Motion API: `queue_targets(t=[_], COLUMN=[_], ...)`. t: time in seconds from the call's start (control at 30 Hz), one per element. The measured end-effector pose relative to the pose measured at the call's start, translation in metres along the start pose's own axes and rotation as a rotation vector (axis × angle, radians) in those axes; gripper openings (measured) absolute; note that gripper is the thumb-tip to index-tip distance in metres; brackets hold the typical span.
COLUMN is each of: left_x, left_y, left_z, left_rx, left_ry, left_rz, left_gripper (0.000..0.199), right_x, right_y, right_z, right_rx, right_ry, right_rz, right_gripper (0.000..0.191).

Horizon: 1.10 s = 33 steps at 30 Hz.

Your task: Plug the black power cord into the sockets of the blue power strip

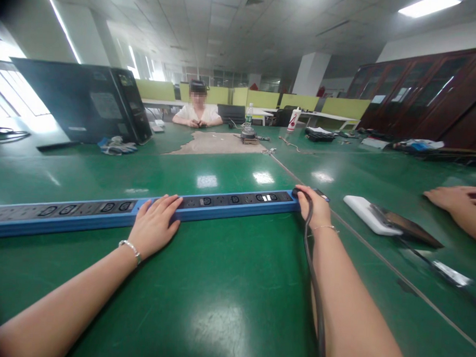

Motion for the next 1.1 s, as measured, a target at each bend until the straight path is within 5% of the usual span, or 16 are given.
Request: queue_targets(t=[0.43,0.67,0.83,1.1], left_x=[0.0,-0.001,-0.001,-0.001], left_y=[-0.001,-0.001,-0.001,-0.001], left_z=[0.0,-0.001,0.0,0.0], left_rx=[0.008,0.001,-0.002,0.0], left_ry=[0.008,0.001,0.005,0.019], left_rz=[-0.002,0.003,0.008,0.011], left_gripper=[0.051,0.05,0.05,0.051], right_x=[-0.009,-0.008,-0.012,-0.017], right_y=[0.011,0.003,0.003,0.005], right_z=[0.003,-0.011,-0.021,-0.026], right_rx=[-0.048,-0.098,-0.071,-0.015], right_ry=[0.019,-0.11,-0.199,-0.045], right_rz=[0.108,0.433,0.294,0.184], right_gripper=[0.034,0.036,0.033,0.036])
Point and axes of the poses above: each hand's wrist, its own y-axis away from the middle knuckle, its own x-axis out of the back of the hand, z = x × y, the point moved 1 cm from there along -y, towards the middle knuckle, and after that the axes turned 9 degrees about x, right-handed, at the moved point
